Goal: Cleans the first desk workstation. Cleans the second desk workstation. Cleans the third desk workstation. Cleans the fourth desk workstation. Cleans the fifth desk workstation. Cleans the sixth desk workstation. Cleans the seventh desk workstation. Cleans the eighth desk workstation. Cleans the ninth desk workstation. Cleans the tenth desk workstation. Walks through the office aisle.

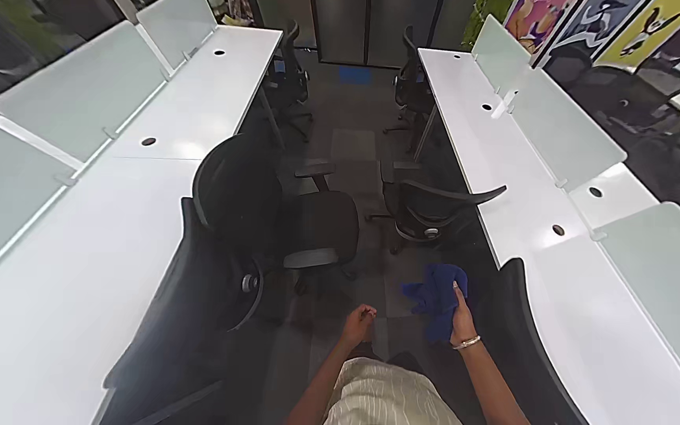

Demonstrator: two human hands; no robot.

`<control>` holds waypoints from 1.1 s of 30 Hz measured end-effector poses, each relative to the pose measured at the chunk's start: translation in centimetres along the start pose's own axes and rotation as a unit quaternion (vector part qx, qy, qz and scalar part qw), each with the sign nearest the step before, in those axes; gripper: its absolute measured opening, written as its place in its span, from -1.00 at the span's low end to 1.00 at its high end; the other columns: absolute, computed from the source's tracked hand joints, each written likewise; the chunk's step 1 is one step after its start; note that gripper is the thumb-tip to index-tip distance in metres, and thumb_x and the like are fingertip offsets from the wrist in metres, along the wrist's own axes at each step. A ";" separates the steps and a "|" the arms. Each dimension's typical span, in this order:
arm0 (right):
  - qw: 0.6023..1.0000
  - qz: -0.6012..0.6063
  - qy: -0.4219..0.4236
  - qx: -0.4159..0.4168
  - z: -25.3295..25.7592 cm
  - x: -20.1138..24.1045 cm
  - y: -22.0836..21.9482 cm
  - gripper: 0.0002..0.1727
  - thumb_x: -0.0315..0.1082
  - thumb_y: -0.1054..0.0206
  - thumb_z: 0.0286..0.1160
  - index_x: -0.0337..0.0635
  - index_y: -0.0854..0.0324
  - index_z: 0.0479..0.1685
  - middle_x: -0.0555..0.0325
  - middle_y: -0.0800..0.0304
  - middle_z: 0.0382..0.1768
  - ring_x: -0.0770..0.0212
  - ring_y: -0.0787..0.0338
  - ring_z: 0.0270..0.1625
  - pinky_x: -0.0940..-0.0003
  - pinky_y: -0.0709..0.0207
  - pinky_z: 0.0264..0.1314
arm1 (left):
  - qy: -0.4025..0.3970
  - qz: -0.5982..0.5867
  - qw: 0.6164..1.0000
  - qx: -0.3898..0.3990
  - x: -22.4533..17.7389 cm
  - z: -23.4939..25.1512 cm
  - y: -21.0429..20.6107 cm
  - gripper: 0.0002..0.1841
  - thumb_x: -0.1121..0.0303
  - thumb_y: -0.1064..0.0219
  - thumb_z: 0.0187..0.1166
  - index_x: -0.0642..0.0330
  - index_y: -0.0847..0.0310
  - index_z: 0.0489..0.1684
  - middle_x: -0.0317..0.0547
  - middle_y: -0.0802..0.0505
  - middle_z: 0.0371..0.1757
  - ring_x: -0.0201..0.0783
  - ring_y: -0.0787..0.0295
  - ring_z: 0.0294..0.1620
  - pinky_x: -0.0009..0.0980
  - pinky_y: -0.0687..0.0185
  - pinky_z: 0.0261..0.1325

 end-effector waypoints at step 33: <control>0.985 0.151 -0.044 0.068 64.7 18.5 -27.0 -0.47 -0.05 0.32 0.89 -0.05 -0.46 0.45 0.25 -0.87 0.10 0.42 -0.83 0.17 0.37 -0.74 0.25 | -0.049 0.093 0.994 0.041 -39.4 65.1 18.8 -0.73 0.34 -0.13 0.76 0.29 -0.65 0.17 -0.03 -0.84 0.01 -0.31 -0.82 -0.05 -0.32 -0.73 0.15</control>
Point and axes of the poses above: each hand's wrist, its own z-axis towards the middle knuckle, its own y-axis out of the back of the hand, x = y × z, the point moved 7 cm from there along z, towards the middle knuckle
